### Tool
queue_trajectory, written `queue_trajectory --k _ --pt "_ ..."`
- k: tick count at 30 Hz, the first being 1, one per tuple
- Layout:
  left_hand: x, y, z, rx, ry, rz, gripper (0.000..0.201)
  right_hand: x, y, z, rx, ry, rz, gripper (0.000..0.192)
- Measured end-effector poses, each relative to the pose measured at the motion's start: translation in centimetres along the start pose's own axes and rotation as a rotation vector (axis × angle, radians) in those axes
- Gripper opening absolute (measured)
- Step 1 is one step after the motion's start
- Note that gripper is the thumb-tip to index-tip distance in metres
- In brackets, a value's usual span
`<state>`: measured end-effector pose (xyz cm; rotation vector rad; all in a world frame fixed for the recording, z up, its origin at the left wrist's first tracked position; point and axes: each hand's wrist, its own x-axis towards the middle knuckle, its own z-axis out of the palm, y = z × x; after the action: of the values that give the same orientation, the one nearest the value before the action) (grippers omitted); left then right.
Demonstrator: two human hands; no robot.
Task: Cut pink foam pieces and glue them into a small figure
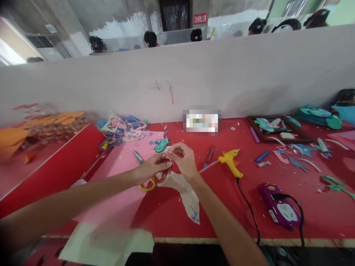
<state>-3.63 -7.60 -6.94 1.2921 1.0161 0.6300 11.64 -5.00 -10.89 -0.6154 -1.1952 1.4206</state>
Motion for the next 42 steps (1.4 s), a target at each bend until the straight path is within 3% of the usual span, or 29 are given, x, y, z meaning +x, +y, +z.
queue_trajectory --k 3,7,11,14,15,18,20,22,23,25,27,31,35,39,42 --pt "0.2 0.4 0.2 -0.024 0.012 0.048 0.057 -0.2 -0.1 0.1 0.033 -0.003 0.040 0.037" --pt "0.2 0.1 0.0 0.080 -0.010 -0.003 0.053 -0.2 0.4 0.4 0.023 -0.035 0.007 0.034" --pt "0.4 -0.3 -2.6 0.304 -0.028 -0.037 0.054 0.2 1.1 0.3 -0.005 0.025 -0.078 0.032" --pt "1.2 0.4 -7.4 0.561 0.003 -0.108 0.045 0.5 1.6 0.1 0.002 0.051 -0.054 0.033" --pt "1.6 1.0 -9.6 0.671 0.064 -0.117 0.042 0.5 1.7 0.0 0.008 0.050 -0.035 0.034" --pt "2.5 3.3 -16.8 1.006 0.452 -0.061 0.033 0.5 2.1 0.0 0.037 0.049 0.008 0.035" --pt "2.9 4.5 -21.0 1.189 0.723 0.067 0.047 0.5 2.3 0.0 0.049 0.048 0.027 0.034" --pt "3.2 4.5 -23.6 1.265 0.893 0.074 0.074 0.5 2.4 0.0 0.038 0.053 0.037 0.034" --pt "3.4 4.0 -24.1 1.275 0.896 0.040 0.077 0.5 2.5 0.0 0.029 0.054 0.041 0.034" --pt "4.0 2.4 -23.4 1.282 0.712 -0.015 0.061 0.5 2.6 -0.1 0.017 0.054 0.047 0.033" --pt "4.8 0.4 -21.2 1.270 0.509 -0.013 0.035 0.6 2.6 -0.2 0.009 0.047 0.052 0.033" --pt "6.5 -2.2 -15.7 1.237 0.326 -0.020 0.042 0.7 2.5 -0.4 -0.022 0.051 0.048 0.032" --pt "7.7 -2.6 -13.2 1.201 0.287 -0.112 0.047 1.0 2.3 -0.8 -0.059 0.082 0.036 0.032" --pt "8.2 -2.2 -12.8 1.192 0.305 0.029 0.036 1.4 2.1 -1.1 -0.056 0.107 0.004 0.031" --pt "8.6 -1.3 -12.3 1.098 0.400 0.092 0.026 1.6 1.9 -1.4 -0.068 0.156 -0.042 0.027"
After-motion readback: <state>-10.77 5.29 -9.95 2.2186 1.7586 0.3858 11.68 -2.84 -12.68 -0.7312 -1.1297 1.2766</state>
